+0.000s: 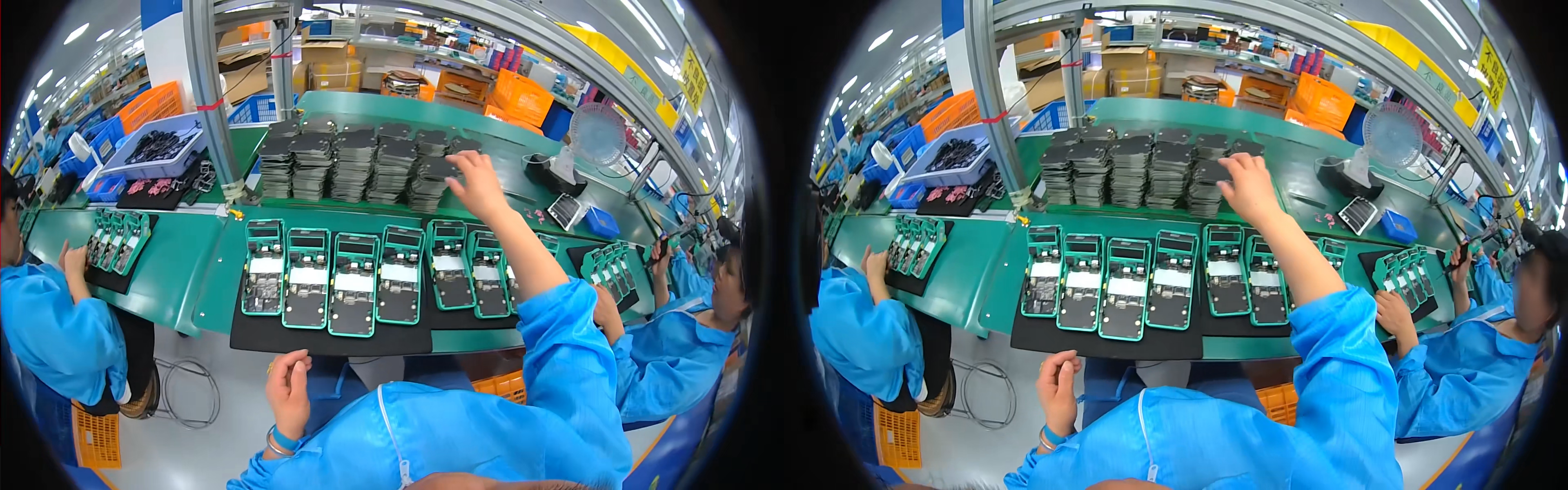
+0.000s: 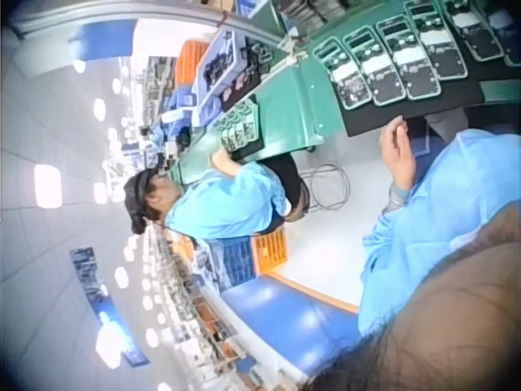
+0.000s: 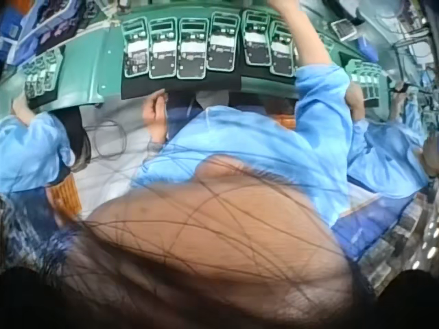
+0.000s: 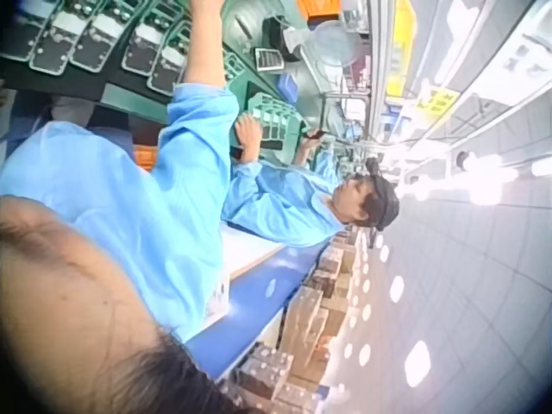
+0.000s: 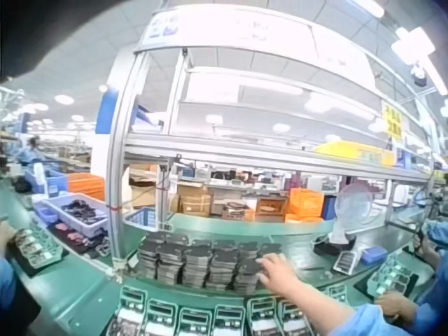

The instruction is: Assembling components onto circuit boards on an electronics production line.

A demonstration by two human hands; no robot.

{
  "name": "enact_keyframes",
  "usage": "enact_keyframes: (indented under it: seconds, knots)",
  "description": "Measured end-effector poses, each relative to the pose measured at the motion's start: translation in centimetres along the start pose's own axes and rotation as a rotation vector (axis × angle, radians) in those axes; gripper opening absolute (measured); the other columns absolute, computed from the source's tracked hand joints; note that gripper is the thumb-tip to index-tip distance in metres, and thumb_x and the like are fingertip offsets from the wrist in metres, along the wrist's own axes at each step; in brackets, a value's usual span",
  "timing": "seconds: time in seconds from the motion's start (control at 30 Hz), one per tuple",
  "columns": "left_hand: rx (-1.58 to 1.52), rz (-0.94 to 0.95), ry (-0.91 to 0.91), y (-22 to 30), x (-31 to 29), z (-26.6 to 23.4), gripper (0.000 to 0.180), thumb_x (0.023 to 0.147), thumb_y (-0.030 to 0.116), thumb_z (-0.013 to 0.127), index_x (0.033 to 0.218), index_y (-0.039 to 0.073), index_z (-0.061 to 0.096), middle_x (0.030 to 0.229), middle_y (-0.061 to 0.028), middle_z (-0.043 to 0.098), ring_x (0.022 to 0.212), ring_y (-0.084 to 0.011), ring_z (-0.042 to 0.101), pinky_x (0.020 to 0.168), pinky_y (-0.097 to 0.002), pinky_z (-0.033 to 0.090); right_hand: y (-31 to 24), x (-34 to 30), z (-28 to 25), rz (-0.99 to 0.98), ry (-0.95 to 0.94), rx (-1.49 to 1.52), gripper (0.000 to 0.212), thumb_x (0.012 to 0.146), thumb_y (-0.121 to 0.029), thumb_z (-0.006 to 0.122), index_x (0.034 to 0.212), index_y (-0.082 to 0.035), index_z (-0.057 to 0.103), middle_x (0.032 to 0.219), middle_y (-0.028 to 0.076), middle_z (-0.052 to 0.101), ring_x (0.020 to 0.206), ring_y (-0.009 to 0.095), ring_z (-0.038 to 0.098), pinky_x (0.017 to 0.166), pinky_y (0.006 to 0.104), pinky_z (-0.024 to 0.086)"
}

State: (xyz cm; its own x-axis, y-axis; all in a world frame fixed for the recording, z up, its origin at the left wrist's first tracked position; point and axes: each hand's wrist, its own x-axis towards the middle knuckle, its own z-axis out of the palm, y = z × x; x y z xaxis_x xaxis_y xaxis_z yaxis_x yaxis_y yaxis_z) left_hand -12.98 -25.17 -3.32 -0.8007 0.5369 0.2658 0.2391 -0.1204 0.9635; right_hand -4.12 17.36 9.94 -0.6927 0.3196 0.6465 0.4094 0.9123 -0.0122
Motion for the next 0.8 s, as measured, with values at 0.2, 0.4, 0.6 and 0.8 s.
enact_keyframes:
  seconds: [0.2, 0.4, 0.6, 0.8]
  knots:
    - [0.006, -0.012, -0.004, 0.8, -0.8, 0.7, 0.016, 0.092, 0.006, 0.051, 0.102, 0.0, 0.062, 0.091, -0.0077, 0.06, 0.082, -0.0149, 0.059, 0.075, -0.0261, 0.047, 1.6, 3.1, 2.5, 0.011, -0.302, 0.039, 0.063, 0.072, -0.023, 0.074, 0.131, -0.015, 0.052, 0.133, 0.015, 0.048, 0.119, 0.039, 0.042, 0.102, 0.0454, 0.039]
    - [0.037, 0.006, 0.025, 0.7, -1.2, 0.8, 0.015, 0.09, 0.006, 0.054, 0.1, 0.0, 0.064, 0.085, -0.0093, 0.063, 0.08, -0.0184, 0.061, 0.072, -0.028, 0.047, 3.9, 4.8, 1.2, 0.006, -0.454, 0.11, 0.058, 0.071, -0.022, 0.074, 0.126, -0.015, 0.057, 0.12, 0.016, 0.056, 0.111, 0.037, 0.049, 0.098, 0.044, 0.04]
    - [-0.04, -0.017, -0.005, 0.7, -1.6, 1.3, 0.015, 0.091, 0.006, 0.054, 0.102, 0.0, 0.064, 0.089, -0.0089, 0.063, 0.083, -0.0164, 0.062, 0.075, -0.0268, 0.048, 3.1, 4.4, -1.0, 0.021, -0.332, 0.186, 0.054, 0.071, -0.02, 0.076, 0.121, -0.011, 0.059, 0.11, 0.016, 0.057, 0.108, 0.034, 0.051, 0.094, 0.041, 0.042]
    - [-0.329, -0.216, -0.088, 1.4, -0.8, 1.4, 0.023, 0.096, 0.012, 0.048, 0.108, -0.003, 0.061, 0.098, -0.0098, 0.064, 0.09, -0.016, 0.061, 0.082, -0.0284, 0.049, -8.7, 1.7, -3.2, -0.272, -0.194, 0.331, 0.055, 0.073, -0.024, 0.077, 0.122, -0.012, 0.056, 0.111, 0.014, 0.056, 0.104, 0.033, 0.053, 0.09, 0.041, 0.045]
